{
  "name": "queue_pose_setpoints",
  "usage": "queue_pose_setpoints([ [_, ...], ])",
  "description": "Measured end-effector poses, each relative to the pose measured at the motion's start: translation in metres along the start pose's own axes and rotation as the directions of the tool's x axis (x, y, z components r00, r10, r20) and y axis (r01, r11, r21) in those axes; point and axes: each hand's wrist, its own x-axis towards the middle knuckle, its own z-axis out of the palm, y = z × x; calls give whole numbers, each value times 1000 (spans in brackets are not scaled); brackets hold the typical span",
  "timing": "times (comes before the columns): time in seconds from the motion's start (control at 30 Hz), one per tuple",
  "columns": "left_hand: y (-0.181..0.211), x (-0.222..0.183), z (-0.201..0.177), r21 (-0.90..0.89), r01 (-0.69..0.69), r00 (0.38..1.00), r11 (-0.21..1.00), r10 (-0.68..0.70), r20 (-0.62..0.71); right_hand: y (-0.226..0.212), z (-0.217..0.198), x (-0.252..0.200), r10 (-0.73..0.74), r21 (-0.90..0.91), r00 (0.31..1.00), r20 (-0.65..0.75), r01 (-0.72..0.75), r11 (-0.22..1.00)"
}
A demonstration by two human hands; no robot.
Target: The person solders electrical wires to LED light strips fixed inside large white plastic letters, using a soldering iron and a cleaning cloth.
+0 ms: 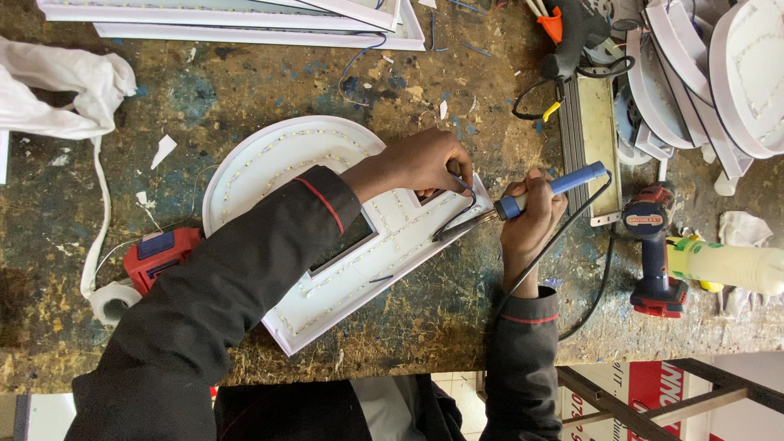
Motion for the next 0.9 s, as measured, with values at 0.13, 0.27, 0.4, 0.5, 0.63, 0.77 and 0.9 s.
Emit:
queue_pose_setpoints([
  [0.13, 4, -2, -1, 2, 2, 1000, 1000, -2, 14, -2, 2, -3, 3, -5, 999, -48, -3, 1000],
  [0.27, 7, -3, -1, 9, 12, 1000, 1000, -12, 8, -13, 9, -3, 6, -55, 1000, -27, -8, 998],
  [0.4, 10, -4, -1, 15, 24, 1000, 1000, -24, -13, -16, 11, -5, 1, -57, 999, -37, -3, 998],
  [0.5, 6, -2, 0, 11, 23, 1000, 1000, -23, -13, -21, 15, -6, 3, -70, 999, -36, -5, 998],
  [0.63, 6, -2, -2, 10, 28, 1000, 1000, -28, 1, -17, 3, -4, -9, -96, 999, -35, 6, 995],
  [0.77, 5, -4, -2, -5, 8, 1000, 1000, -8, -2, -12, 3, -3, -15, 16, 999, -40, 15, 1000],
  [0.9, 0, -1, 1, -1, 2, 1000, 1000, -2, 2, -8, 3, -6, -18, -33, 999, -42, 17, 999],
])
